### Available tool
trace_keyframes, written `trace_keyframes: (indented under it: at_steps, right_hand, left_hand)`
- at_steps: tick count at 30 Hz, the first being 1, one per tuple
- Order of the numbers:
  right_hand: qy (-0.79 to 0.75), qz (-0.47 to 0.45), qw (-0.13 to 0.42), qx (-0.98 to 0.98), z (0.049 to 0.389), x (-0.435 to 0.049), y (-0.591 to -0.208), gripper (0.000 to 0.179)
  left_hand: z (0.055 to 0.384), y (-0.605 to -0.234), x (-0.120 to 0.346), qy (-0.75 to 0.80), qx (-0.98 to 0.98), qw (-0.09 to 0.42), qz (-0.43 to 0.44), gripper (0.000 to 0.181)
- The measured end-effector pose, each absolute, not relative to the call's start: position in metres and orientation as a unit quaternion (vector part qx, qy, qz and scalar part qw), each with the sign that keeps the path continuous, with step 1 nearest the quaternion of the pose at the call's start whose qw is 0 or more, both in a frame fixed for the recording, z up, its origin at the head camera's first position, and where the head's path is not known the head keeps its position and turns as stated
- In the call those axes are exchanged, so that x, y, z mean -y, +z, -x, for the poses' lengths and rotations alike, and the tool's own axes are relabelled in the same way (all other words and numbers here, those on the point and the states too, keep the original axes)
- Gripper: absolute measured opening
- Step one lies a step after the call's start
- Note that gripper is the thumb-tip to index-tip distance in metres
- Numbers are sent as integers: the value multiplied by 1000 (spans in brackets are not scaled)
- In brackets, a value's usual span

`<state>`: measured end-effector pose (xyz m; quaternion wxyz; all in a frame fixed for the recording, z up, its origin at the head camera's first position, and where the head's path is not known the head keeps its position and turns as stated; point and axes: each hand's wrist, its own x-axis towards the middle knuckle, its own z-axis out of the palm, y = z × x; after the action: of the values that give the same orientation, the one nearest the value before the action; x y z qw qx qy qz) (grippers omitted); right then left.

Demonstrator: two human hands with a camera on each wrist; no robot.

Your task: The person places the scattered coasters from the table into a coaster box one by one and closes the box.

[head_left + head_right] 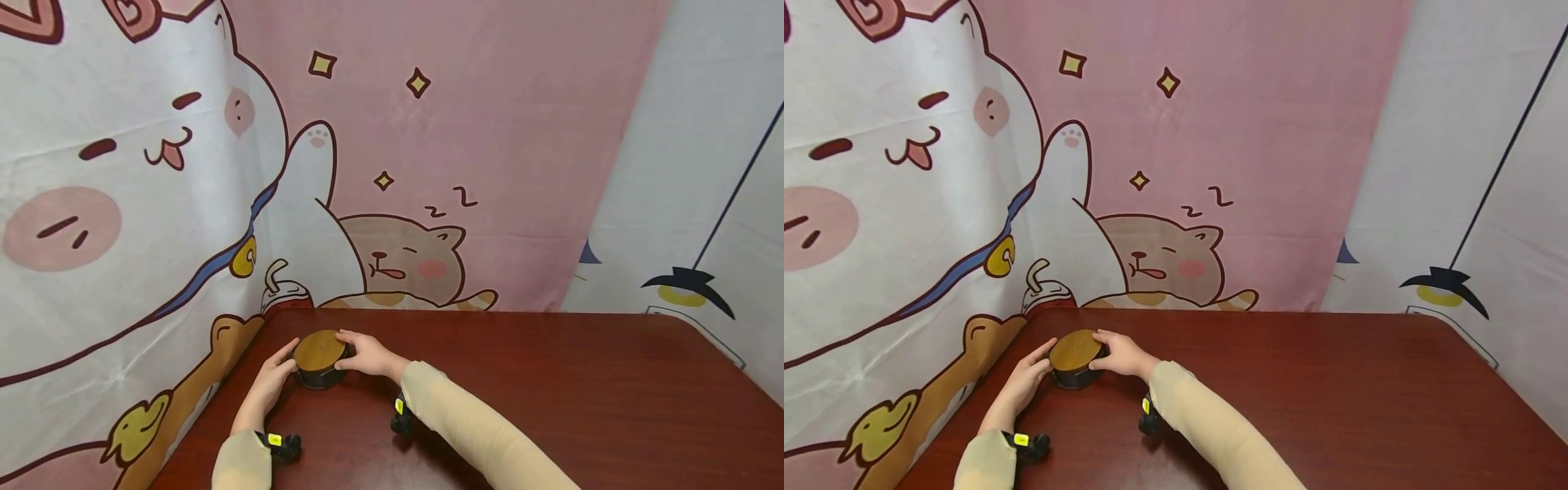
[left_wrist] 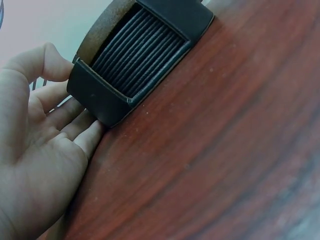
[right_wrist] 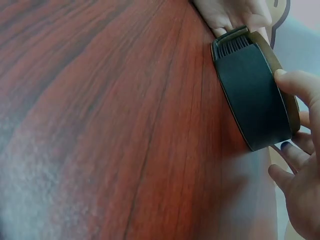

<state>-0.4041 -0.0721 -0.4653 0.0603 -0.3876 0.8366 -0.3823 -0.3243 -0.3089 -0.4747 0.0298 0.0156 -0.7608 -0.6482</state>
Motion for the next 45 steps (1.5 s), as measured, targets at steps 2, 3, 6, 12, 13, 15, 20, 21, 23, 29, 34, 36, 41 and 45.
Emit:
trace_keyframes:
  at_steps: [2,3,6,12,13,15,20,21,23,29,34,36,41,45]
  right_hand:
    - [-380,390,61,-836,403,70,-466,72]
    - [-378,390,61,-837,403,68,-466,71]
    - [-376,387,64,-839,403,62,-464,69]
    - [-352,389,71,-848,404,53,-462,67]
    - [-344,391,75,-850,404,52,-463,67]
    - [-329,393,79,-855,404,50,-464,67]
    - [-328,387,82,-858,403,45,-469,69]
    - [-333,383,83,-857,403,42,-469,68]
    - [-343,379,82,-855,405,36,-470,68]
    - [-358,372,65,-854,417,-3,-472,65]
    - [-365,362,36,-857,425,-49,-477,62]
    - [-365,354,28,-861,428,-69,-479,62]
    - [-358,330,16,-873,429,-118,-477,64]
    - [-341,316,4,-886,432,-152,-474,66]
  left_hand:
    - [329,-483,312,-645,763,34,-13,66]
    - [330,-485,312,-642,765,37,-12,66]
    - [333,-486,313,-636,771,40,-7,66]
    - [337,-486,315,-635,771,40,-3,64]
    - [337,-486,315,-638,769,38,-2,64]
    - [338,-487,314,-643,765,33,0,64]
    - [338,-489,310,-652,758,25,4,63]
    - [338,-489,310,-653,757,25,7,63]
    - [339,-489,310,-653,757,24,11,64]
    - [345,-490,318,-654,756,23,15,64]
    - [347,-491,326,-655,756,20,9,64]
    - [348,-491,330,-660,751,18,11,64]
    - [350,-487,336,-661,750,13,25,63]
    - [349,-475,342,-620,783,14,35,60]
